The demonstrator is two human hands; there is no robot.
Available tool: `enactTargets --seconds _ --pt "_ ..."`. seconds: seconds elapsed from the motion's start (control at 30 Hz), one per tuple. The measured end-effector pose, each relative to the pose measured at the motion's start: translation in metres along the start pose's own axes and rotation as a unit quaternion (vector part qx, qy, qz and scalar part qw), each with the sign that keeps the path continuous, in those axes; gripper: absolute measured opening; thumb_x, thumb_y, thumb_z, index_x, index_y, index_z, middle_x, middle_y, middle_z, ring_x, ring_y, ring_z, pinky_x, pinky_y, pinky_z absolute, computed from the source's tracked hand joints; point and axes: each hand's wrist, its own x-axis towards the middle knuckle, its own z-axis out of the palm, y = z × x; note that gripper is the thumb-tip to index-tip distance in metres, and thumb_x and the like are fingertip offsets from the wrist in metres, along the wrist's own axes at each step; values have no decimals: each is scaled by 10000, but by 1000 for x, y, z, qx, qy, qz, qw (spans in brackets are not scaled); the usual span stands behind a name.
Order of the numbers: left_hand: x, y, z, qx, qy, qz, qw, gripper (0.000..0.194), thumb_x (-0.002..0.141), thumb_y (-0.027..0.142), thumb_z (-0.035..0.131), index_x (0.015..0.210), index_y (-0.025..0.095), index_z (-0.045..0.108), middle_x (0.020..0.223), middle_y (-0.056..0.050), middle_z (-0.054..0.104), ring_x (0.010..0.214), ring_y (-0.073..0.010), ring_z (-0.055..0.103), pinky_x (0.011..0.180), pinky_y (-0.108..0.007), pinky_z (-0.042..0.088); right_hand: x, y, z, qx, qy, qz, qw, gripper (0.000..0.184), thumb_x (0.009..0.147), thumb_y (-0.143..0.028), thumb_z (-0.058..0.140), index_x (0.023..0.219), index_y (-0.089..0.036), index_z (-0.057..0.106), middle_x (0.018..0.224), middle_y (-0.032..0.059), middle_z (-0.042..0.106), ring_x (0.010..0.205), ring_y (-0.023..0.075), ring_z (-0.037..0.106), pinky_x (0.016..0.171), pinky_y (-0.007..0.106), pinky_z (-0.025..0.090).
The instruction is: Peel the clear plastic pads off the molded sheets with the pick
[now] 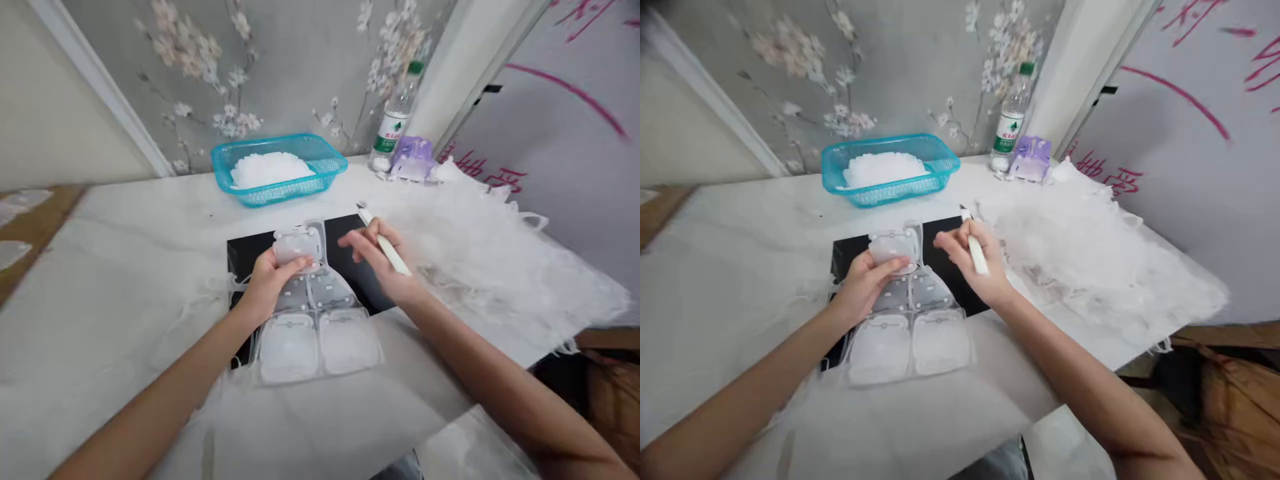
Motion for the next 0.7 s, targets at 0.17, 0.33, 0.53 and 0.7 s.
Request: enactTargets --seconds 0.17,0.33,0.53,0.7 --pt "-3 2 -1 18 10 15 1000 275 573 266 825 793 149 709 784 -14 720 745 -127 645 678 -190 502 1 -4 -2 51 -27 38 998 429 892 -602 334 1028 -230 501 675 -34 597 404 75 440 413 226 388" --pt "-2 0 -2 42 25 18 999 342 573 284 829 866 164 701 853 -21 718 789 -149 646 718 -227 510 -5 -4 4 -28 -12 -29 999 262 858 -391 557 1044 -208 570 801 -7 620 566 76 566 533 214 498" --pt "-3 1 -1 42 16 7 999 325 537 277 844 802 152 702 808 -24 720 738 -162 650 703 -259 525 -21 -7 10 -71 34 -88 993 161 831 -255 589 712 -185 506 555 -36 553 439 75 511 414 196 410" --pt "-3 0 -4 44 16 8 999 311 548 278 840 805 164 708 807 -21 725 732 -159 652 688 -242 518 -22 -4 12 -94 17 -81 992 168 830 -210 551 680 -185 482 529 -37 551 413 76 495 419 204 394"
